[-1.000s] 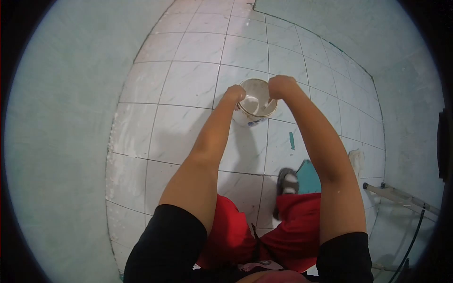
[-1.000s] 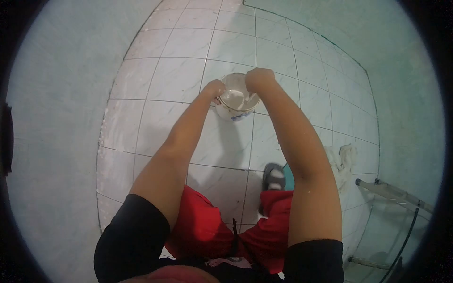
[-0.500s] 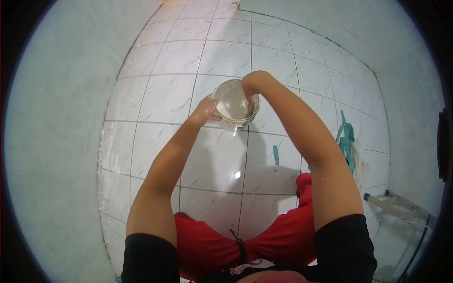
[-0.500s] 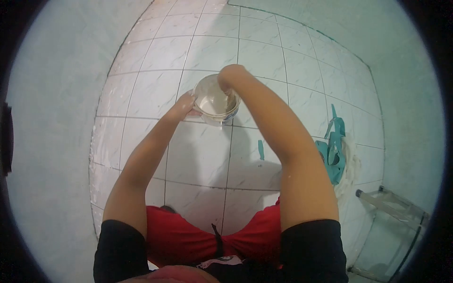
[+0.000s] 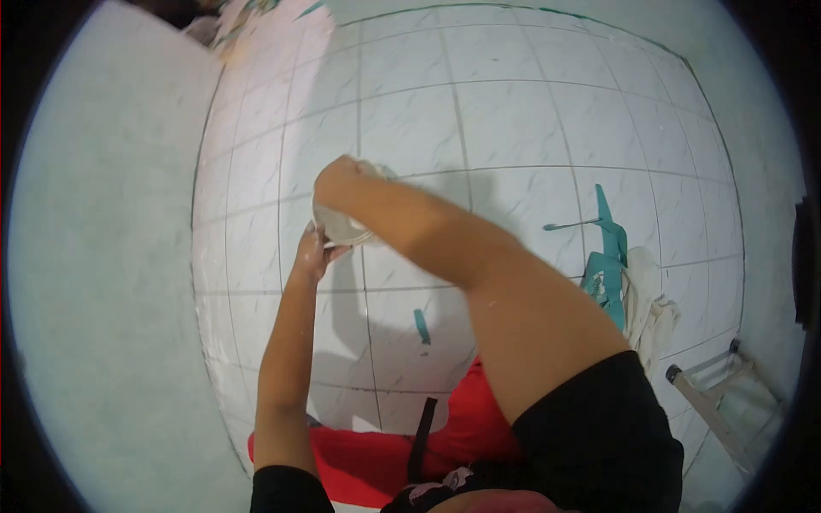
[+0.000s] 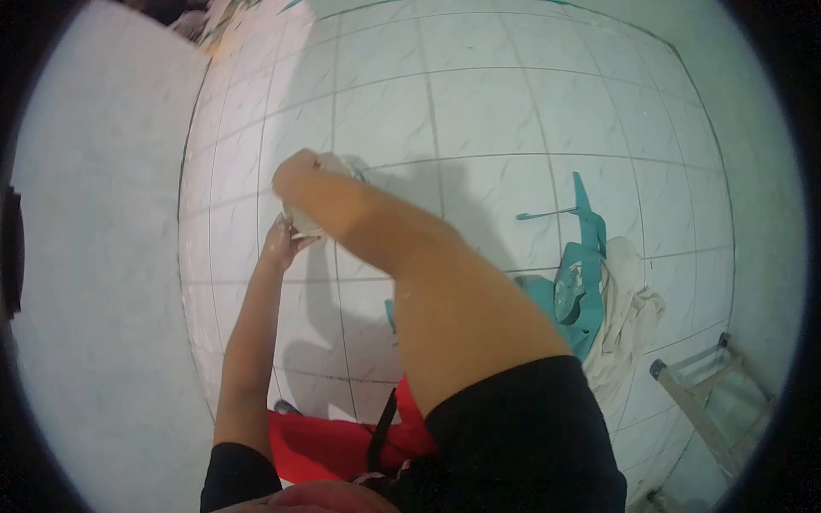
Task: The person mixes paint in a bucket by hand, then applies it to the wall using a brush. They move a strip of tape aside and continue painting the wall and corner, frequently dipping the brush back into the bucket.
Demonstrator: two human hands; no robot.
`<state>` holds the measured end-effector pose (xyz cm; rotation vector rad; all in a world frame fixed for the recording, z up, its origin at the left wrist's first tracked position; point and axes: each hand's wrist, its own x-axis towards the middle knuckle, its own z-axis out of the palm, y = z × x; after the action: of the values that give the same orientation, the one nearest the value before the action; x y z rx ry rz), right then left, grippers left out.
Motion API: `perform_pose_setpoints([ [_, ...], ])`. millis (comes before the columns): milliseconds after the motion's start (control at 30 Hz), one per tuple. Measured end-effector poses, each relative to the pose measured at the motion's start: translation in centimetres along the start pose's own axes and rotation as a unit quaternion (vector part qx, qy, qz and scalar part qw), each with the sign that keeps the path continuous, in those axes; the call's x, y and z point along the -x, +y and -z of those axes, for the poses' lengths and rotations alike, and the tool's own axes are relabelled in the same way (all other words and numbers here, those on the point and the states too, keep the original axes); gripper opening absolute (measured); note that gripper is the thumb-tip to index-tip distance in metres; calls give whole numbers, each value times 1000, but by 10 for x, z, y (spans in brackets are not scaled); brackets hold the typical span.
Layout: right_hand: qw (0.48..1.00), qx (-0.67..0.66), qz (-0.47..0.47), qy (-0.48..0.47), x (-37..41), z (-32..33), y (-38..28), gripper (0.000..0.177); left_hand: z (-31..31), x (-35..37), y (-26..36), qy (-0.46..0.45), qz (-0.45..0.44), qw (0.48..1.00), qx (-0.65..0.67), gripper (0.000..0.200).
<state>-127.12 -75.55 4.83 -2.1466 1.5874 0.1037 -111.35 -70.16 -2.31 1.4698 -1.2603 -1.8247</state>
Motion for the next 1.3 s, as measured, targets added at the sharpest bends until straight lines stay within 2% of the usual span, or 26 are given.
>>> perform_pose_setpoints([
  [67, 998, -2, -20, -61, -7, 6, 22, 21, -34, -6, 12, 45, 9, 998, 38, 37],
  [167, 989, 22, -60, -135, -15, 2, 45, 18, -63, -38, 17, 9, 21, 1000, 12, 33],
  [200, 979, 35, -96, -176, -21, 1, 58, 16, -87, -41, 31, 8, -12, 999, -34, 24],
  [233, 980, 16, -103, -169, -14, 6, 79, 16, -123, -40, 57, -2, -9, 999, -52, 24],
  [267, 983, -6, -118, -143, -14, 16, 91, 17, -166, -36, 90, -21, -190, 951, -244, 18],
  [300, 983, -29, -135, -121, -9, 16, 103, 17, -200, -37, 108, -49, -361, 836, -410, 11],
  [367, 981, -59, -168, -77, -9, 23, 125, 18, -217, -58, 124, -68, -390, 761, -514, 13],
  [400, 980, -67, -178, -58, -7, 22, 136, 19, -212, -85, 129, -75, -386, 762, -515, 13],
  [433, 979, -73, -185, -39, -4, 22, 147, 19, -203, -125, 130, -41, -181, 859, -477, 6],
  [467, 977, -77, -197, -19, -3, 24, 155, 19, -196, -159, 120, -6, 31, 910, -414, 6],
  [500, 974, -77, -213, 6, 4, 25, 166, 20, -193, -189, 99, -15, 27, 910, -414, 6],
  [533, 970, -74, -231, 34, 22, 20, 170, 20, -192, -221, 76, -73, -104, 922, -366, 6],
  [567, 964, -70, -249, 62, 32, 26, 207, 21, -200, -242, 67, -131, -233, 913, -308, 10],
  [600, 957, -68, -269, 89, 41, 26, 221, 21, -218, -239, 76, -144, -239, 910, -306, 10],
  [667, 936, -71, -311, 146, 84, 15, 271, 22, -260, -215, 102, -282, -203, 883, -314, 26],
  [700, 923, -75, -334, 173, 91, 20, 281, 22, -283, -213, 115, -300, -205, 875, -319, 26],
  [767, 924, -67, -343, 152, 123, 20, 317, 23, -325, -217, 132, -231, 52, 939, -250, 38],
  [833, 932, -2, -298, 207, 155, 18, 341, 18, -355, -226, 133, -292, 37, 929, -223, 39],
  [933, 921, 45, -317, 222, 188, 12, 362, 14, -394, -240, 130, -372, 27, 912, -169, 42],
  [1033, 888, 47, -379, 256, 216, 12, 369, 15, -426, -254, 134, -423, 51, 896, -127, 45],
  [1100, 862, 33, -445, 240, 227, 17, 361, 18, -435, -267, 132, -446, 18, 889, -98, 45],
  [1133, 843, 13, -488, 226, 229, 23, 357, 20, -427, -280, 125, -567, -80, 819, -33, 46],
  [1167, 847, 32, -490, 203, 230, 33, 355, 20, -429, -291, 116, -569, -76, 819, -4, 46],
  [1233, 823, 47, -545, 154, 226, 49, 346, 25, -435, -295, 105, -500, 10, 864, 54, 44],
  [1267, 818, 58, -561, 112, 215, 61, 350, 24, -446, -290, 107, -387, 70, 919, 11, 42],
  [1300, 810, 53, -577, 88, 216, 64, 357, 23, -449, -289, 108, -382, 78, 921, 24, 42],
])
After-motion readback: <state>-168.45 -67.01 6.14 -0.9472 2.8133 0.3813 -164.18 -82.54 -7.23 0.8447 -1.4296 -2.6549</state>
